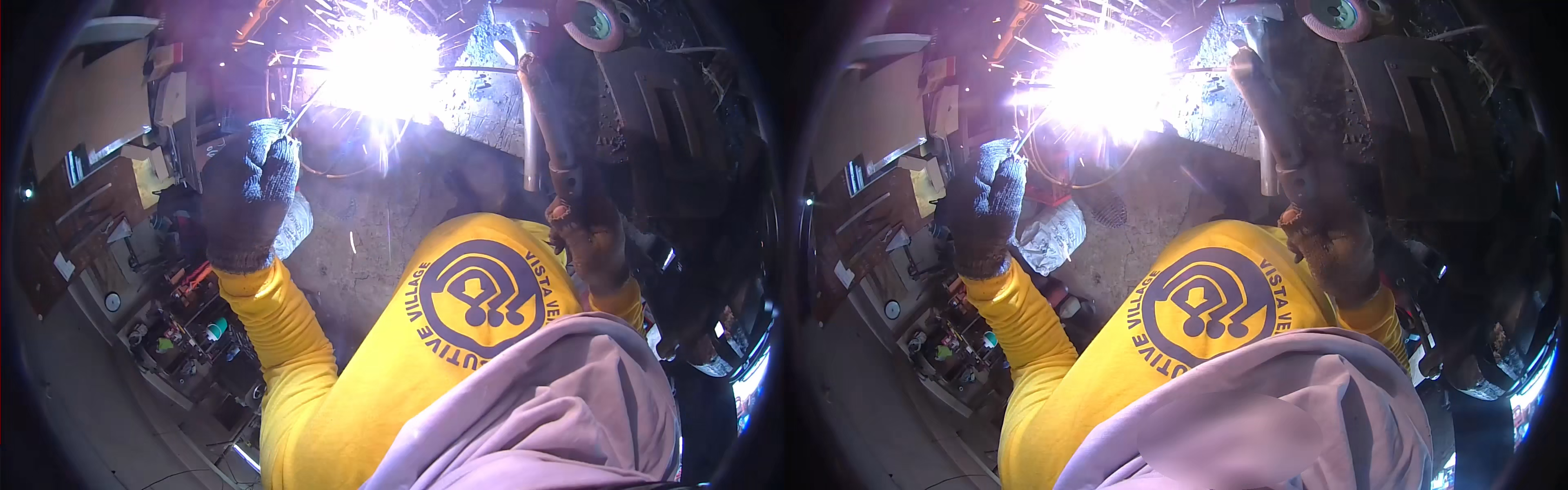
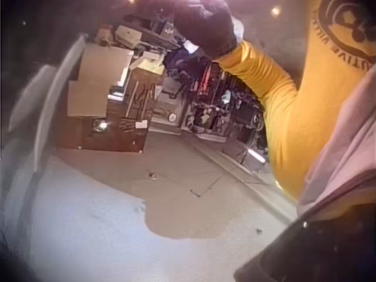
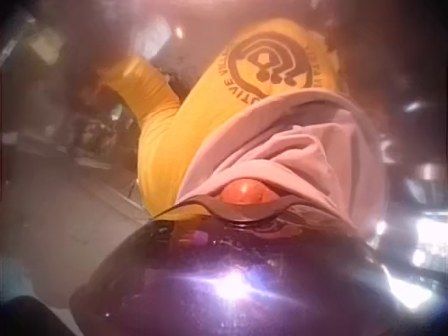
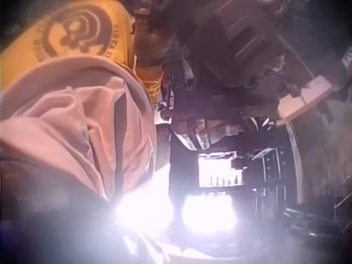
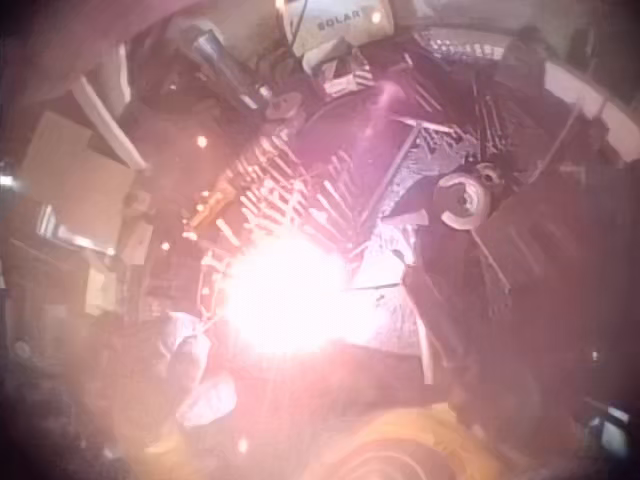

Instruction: The person welds metal rods to a circular structure using a torch, strikes the frame with a hammer, and smooths the joints with an angle grinder.

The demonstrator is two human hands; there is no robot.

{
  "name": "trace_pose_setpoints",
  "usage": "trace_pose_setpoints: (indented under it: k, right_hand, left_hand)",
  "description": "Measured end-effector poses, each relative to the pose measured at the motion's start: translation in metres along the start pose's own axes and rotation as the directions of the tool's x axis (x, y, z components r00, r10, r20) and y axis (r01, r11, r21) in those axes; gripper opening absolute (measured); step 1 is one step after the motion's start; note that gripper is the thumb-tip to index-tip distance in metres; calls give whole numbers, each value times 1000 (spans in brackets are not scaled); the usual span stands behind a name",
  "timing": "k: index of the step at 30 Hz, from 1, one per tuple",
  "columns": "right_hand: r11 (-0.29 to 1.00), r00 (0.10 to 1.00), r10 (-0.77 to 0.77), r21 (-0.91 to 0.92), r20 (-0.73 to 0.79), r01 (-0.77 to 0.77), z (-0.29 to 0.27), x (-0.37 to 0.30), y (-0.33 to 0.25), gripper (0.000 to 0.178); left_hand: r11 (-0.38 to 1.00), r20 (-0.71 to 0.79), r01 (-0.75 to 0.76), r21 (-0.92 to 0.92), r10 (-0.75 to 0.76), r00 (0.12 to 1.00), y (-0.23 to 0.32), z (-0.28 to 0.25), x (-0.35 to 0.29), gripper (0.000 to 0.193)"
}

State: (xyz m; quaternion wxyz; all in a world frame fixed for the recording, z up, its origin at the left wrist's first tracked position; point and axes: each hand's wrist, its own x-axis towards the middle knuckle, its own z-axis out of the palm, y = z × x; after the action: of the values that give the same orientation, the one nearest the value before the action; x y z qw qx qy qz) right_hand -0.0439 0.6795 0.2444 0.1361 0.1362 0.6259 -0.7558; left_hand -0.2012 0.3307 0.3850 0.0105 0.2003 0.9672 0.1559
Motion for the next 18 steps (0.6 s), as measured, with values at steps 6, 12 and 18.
trace_pose_setpoints:
  k: [6,12,18]
  right_hand:
    - [997,999,30,73,28,-32,-2,-2,1,23]
    - [843,996,89,531,19,-85,-12,-4,19,36]
    - [897,998,52,437,28,-59,-16,3,36,42]
  left_hand:
    - [912,74,-209,354,195,978,-14,-4,-4,16]
    - [859,49,-280,428,288,956,-3,-4,5,21]
    - [947,-107,-233,222,261,959,-6,0,3,24]
